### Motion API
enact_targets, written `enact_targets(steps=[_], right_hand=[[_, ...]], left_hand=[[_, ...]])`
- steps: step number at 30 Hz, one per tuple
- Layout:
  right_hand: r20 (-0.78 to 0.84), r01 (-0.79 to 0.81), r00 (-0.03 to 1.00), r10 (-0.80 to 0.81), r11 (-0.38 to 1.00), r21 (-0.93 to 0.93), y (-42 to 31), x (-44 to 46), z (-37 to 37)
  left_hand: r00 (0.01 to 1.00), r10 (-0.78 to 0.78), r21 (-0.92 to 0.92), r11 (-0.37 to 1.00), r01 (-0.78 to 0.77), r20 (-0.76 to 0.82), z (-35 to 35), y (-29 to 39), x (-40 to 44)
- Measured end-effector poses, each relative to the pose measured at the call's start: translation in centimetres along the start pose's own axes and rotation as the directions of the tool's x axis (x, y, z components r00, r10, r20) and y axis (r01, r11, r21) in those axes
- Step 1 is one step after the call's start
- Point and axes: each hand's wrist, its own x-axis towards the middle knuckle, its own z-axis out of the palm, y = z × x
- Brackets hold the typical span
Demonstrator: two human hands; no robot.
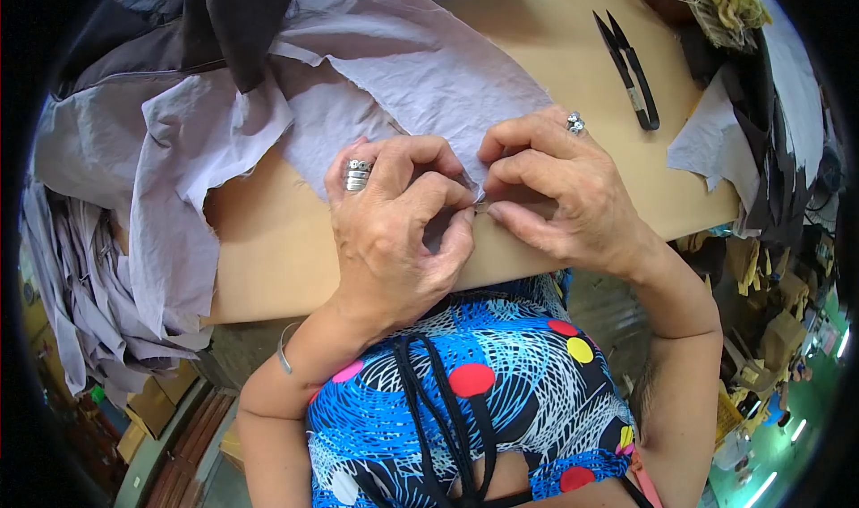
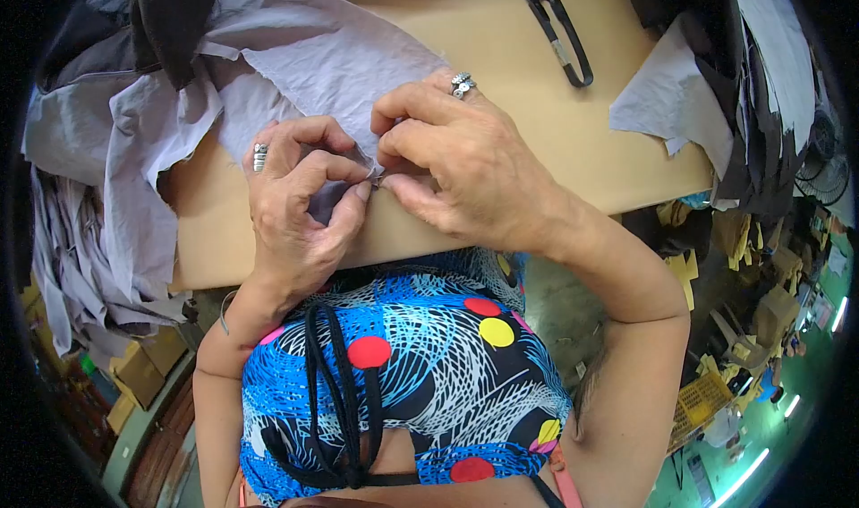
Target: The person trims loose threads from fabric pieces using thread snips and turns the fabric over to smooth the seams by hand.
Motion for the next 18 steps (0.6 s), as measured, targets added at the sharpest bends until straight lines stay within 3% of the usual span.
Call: enact_targets(steps=[11,18], right_hand=[[-0.131,0.019,0.991,-0.034,0.993,-0.112,-0.4,0.3,1.1],[-0.099,0.018,0.995,-0.026,0.996,-0.084,-0.5,0.2,0.9]], left_hand=[[1.0,0.021,-0.042,0.999,-0.022,-0.014,0.2,-0.4,-0.1],[0.999,0.026,-0.069,0.997,-0.028,-0.02,0.2,-0.5,-0.3]])
